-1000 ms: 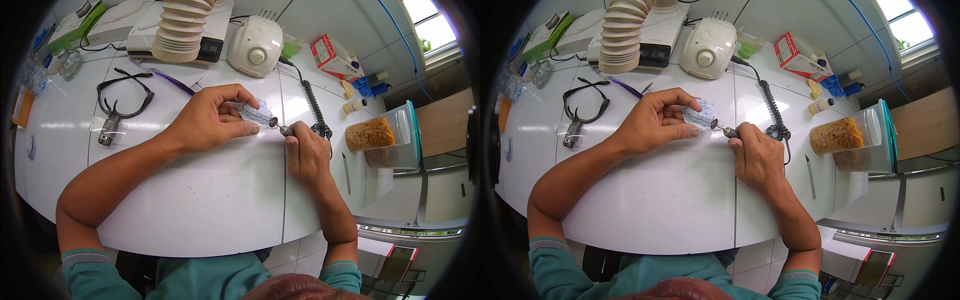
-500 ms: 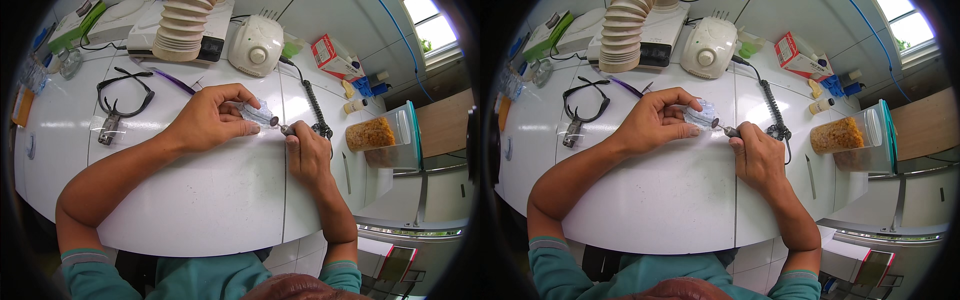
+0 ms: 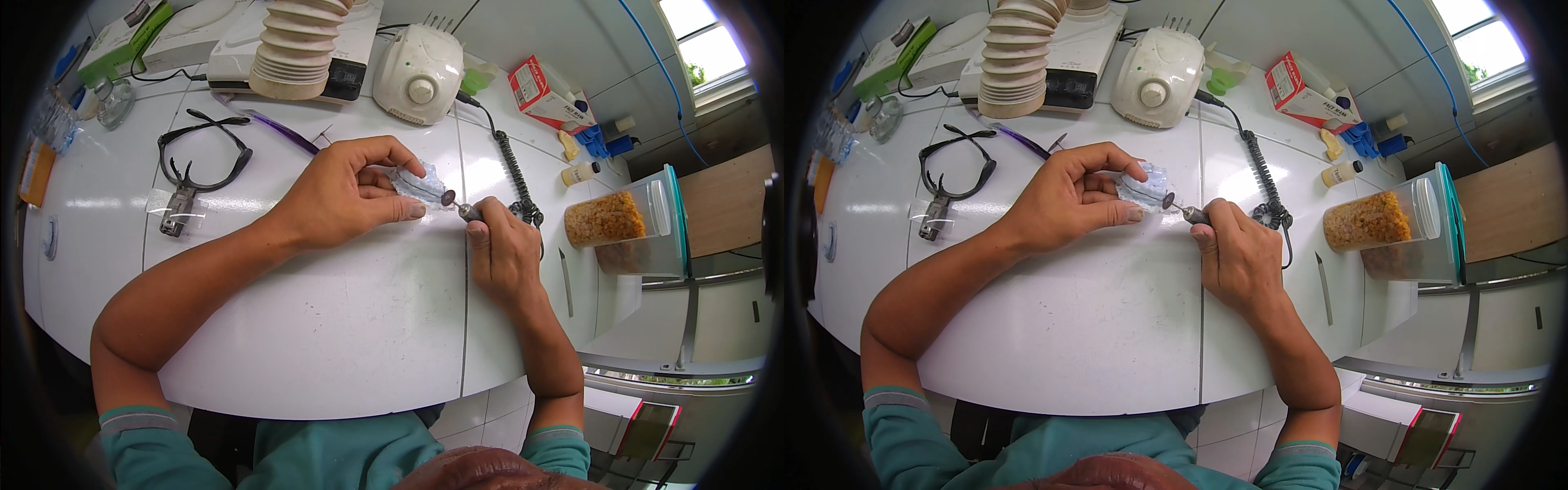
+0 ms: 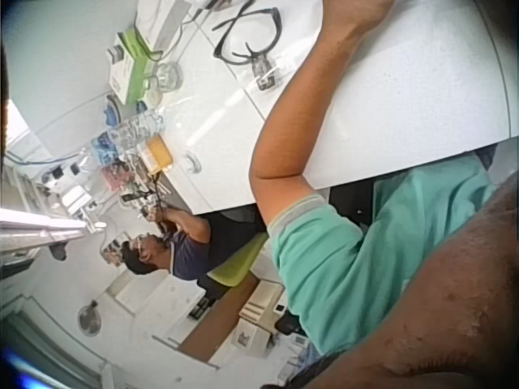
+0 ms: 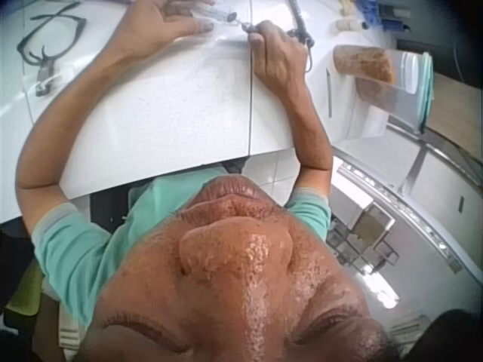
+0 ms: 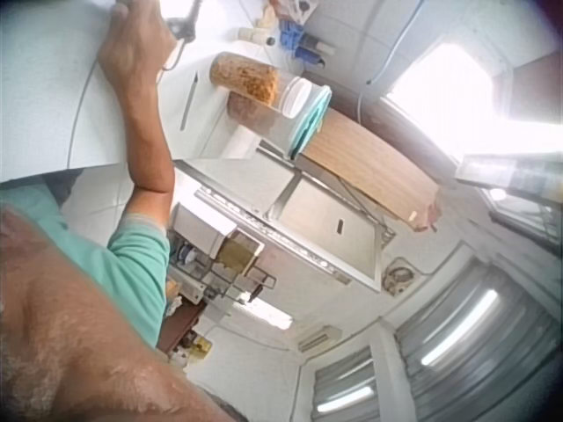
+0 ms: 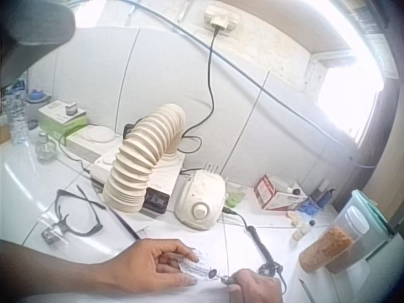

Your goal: The person uses a rotary tool with a sanding bit to refine the edges of a dental mold and a small dental component, periodically fitting them together.

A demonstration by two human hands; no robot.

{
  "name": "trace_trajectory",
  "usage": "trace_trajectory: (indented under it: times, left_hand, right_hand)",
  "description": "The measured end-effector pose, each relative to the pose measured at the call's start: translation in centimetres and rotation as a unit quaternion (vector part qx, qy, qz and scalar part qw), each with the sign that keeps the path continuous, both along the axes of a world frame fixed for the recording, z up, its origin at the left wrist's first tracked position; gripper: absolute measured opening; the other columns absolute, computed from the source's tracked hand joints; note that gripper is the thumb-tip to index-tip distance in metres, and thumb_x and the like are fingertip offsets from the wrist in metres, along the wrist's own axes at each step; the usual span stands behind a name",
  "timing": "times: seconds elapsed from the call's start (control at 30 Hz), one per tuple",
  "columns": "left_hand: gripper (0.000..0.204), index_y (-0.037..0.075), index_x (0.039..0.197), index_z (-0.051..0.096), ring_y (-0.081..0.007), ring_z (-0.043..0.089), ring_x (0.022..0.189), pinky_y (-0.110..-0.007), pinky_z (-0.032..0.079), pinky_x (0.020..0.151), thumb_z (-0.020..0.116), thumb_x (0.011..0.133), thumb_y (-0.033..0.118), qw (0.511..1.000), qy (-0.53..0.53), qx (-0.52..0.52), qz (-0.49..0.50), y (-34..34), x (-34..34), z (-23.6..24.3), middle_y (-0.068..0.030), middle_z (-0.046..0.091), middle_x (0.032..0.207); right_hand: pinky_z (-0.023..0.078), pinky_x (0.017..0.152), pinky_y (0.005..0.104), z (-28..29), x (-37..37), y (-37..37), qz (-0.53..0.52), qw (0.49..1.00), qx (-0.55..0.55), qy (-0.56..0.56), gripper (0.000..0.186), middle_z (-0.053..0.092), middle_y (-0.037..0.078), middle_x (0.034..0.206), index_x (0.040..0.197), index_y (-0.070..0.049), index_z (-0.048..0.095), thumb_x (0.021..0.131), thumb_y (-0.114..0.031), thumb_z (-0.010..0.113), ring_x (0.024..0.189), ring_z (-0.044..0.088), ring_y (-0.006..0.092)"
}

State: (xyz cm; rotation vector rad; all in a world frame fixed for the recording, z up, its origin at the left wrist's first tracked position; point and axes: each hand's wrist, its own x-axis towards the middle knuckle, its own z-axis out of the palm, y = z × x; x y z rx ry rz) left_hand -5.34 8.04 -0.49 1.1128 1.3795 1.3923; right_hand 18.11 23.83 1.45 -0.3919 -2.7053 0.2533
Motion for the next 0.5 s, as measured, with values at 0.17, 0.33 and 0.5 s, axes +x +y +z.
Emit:
trace_trajectory:
  times: [0.17,0.33,0.5]
  left_hand:
    - [0.038,0.002,0.126,0.071,-0.0048,0.065,0.098,-0.021,0.059,0.089,0.090,0.093,0.004,1.000,-0.003,0.002,0.002,-0.02,0.00,-0.08,-0.0141,0.071,0.140]
    - [0.038,0.001,0.126,0.070,-0.0047,0.065,0.096,-0.021,0.058,0.087,0.090,0.094,0.005,1.000,-0.002,0.001,-0.001,-0.05,-0.01,-0.02,-0.0141,0.071,0.140]
    - [0.038,0.001,0.126,0.070,-0.0061,0.067,0.099,-0.022,0.060,0.089,0.090,0.094,0.004,1.000,-0.007,0.002,0.000,-0.03,-0.01,-0.15,-0.0151,0.071,0.141]
  right_hand:
    - [0.050,0.056,0.0434,-0.04,-0.03,-0.02,0.003,1.000,-0.002,0.008,0.031,0.066,0.013,0.079,0.099,-0.003,0.063,0.115,-0.029,0.062,0.061,0.065,0.0356]
    - [0.050,0.056,0.0431,-0.03,-0.06,-0.01,0.005,1.000,0.000,0.010,0.031,0.065,0.013,0.079,0.099,-0.003,0.063,0.115,-0.029,0.062,0.061,0.064,0.0351]
    - [0.050,0.056,0.0431,0.02,-0.07,-0.04,0.005,1.000,0.001,0.007,0.032,0.065,0.013,0.078,0.099,-0.003,0.063,0.116,-0.030,0.061,0.061,0.064,0.0348]
